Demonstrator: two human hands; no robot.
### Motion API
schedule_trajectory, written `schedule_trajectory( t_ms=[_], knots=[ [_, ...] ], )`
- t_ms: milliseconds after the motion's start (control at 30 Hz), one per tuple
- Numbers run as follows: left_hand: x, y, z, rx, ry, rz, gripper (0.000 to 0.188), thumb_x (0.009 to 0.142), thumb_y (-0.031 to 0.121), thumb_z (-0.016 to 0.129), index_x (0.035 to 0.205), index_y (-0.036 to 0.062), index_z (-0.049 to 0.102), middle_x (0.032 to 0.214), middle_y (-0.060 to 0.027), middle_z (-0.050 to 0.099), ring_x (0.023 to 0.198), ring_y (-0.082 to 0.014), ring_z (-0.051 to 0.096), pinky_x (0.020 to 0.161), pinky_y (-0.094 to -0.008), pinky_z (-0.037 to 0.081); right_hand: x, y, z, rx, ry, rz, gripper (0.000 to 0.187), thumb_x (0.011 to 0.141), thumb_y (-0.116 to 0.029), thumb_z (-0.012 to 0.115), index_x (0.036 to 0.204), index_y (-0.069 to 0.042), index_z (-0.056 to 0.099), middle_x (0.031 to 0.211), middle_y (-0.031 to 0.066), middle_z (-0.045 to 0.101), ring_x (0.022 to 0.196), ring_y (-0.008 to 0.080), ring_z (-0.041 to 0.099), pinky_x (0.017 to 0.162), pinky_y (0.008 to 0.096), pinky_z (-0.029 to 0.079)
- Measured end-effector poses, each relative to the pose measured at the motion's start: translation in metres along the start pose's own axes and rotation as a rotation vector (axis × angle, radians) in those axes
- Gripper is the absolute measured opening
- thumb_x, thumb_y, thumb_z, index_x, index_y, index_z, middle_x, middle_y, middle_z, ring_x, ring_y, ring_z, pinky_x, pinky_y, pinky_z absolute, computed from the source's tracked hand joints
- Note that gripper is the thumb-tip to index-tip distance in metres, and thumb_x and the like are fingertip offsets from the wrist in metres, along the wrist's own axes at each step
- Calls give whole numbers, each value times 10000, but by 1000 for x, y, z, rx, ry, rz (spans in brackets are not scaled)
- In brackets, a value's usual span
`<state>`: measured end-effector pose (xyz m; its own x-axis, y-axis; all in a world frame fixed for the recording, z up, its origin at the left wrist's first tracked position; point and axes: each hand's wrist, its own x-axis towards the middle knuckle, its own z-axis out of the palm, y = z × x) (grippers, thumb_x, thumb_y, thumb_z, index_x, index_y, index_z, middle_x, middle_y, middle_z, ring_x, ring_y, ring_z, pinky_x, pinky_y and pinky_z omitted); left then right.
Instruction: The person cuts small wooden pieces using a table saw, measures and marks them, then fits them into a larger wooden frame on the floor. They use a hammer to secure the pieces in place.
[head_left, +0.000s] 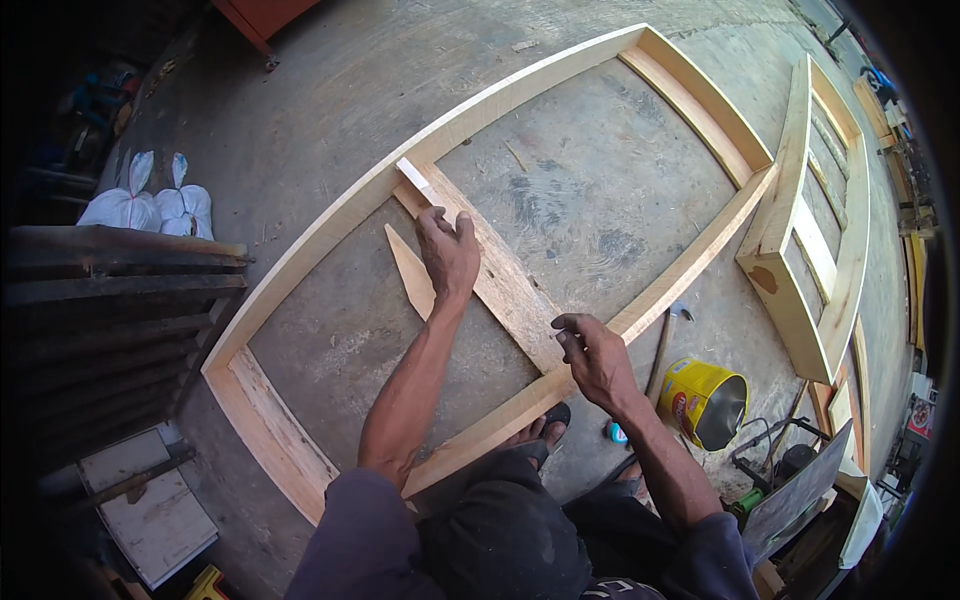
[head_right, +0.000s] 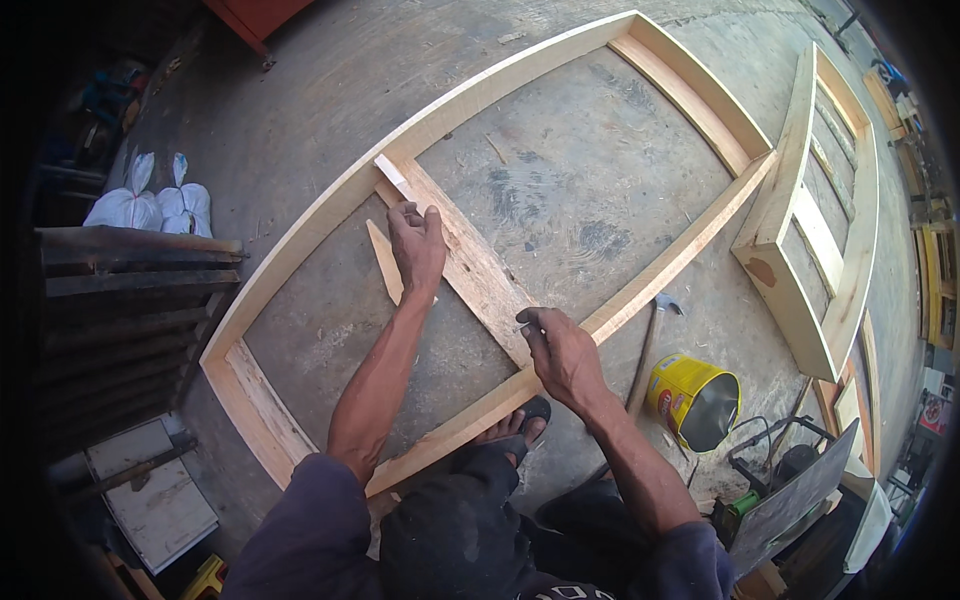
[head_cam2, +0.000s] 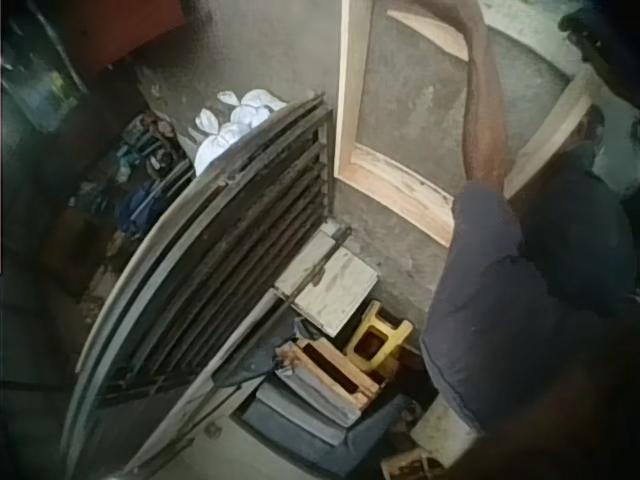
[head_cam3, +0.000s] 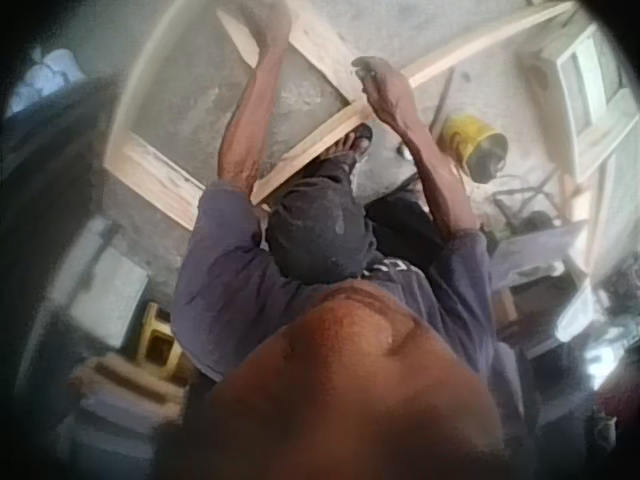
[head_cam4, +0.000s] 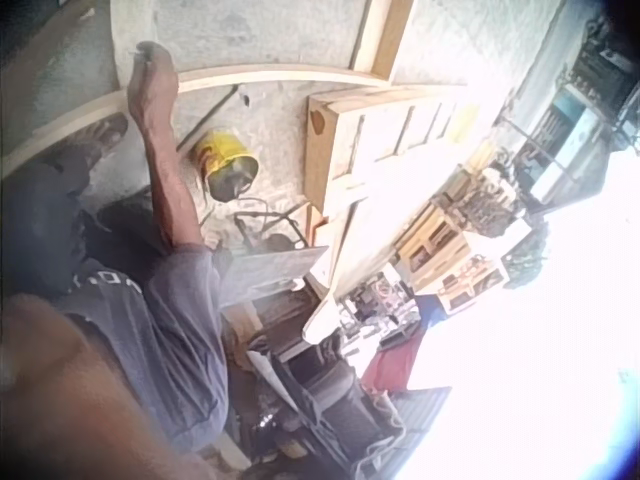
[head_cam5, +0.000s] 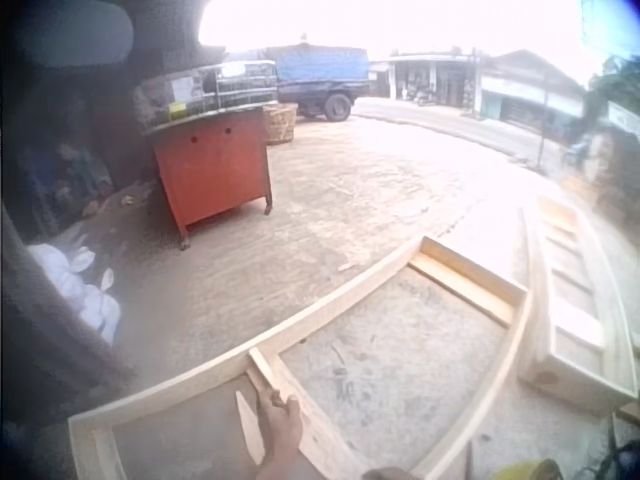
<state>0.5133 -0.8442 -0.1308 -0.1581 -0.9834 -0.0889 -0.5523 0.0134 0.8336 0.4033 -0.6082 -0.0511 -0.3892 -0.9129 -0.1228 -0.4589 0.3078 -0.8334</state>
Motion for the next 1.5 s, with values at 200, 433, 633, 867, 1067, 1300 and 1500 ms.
schedule_trajectory(
  t_ms=[200,433,633,867,1067,1300,1500],
  knots=[
    [-131,10,-41,-932,-927,-287,473,1017,251,745,1402,15,603,1224,-65,645,986,-127,600,811,-295,515,-2,-15,2,336,-97,362,286,1068,-278,645,1135,-15,736,730,131,688,679,197,663,669,359,528],
    [-147,12,-27,-1062,-873,-609,276,975,195,793,1184,28,728,1064,-42,727,912,-108,636,766,-255,522,-16,-10,-11,66,-115,277,308,1029,-277,682,1222,-41,734,783,190,732,733,329,745,687,405,558],
    [-35,-12,-24,-721,-228,-215,236,947,191,829,1090,35,725,886,-26,730,720,-77,631,599,-229,517,-65,63,-39,-307,257,530,405,993,-269,699,1305,-18,639,949,239,730,856,408,729,774,501,561],
    [38,-44,-8,-290,-175,-104,275,910,275,865,1062,55,803,853,6,748,702,-92,629,602,-278,504,-129,151,-10,-644,200,598,641,928,-160,684,1486,17,422,1335,343,533,1233,530,542,1047,554,464],
    [47,-25,-1,50,-154,18,302,936,314,817,1093,56,811,859,-60,761,771,-168,669,718,-329,535,-121,172,-17,-600,199,677,656,900,-54,587,1519,23,385,1203,345,594,1088,531,626,946,577,517],
    [52,-44,5,15,-193,15,337,912,312,829,1163,87,822,845,-46,760,712,-159,643,694,-347,540,-123,169,-18,-573,283,646,560,894,-55,559,1438,43,466,1151,339,607,1038,527,642,885,585,534],
    [60,-52,0,-110,-325,-112,308,918,285,842,1153,86,826,785,13,705,665,-90,593,603,-271,492,-118,174,-15,-559,288,713,536,885,-77,565,1402,44,496,1149,330,607,1031,523,639,886,577,530]
  ],
)
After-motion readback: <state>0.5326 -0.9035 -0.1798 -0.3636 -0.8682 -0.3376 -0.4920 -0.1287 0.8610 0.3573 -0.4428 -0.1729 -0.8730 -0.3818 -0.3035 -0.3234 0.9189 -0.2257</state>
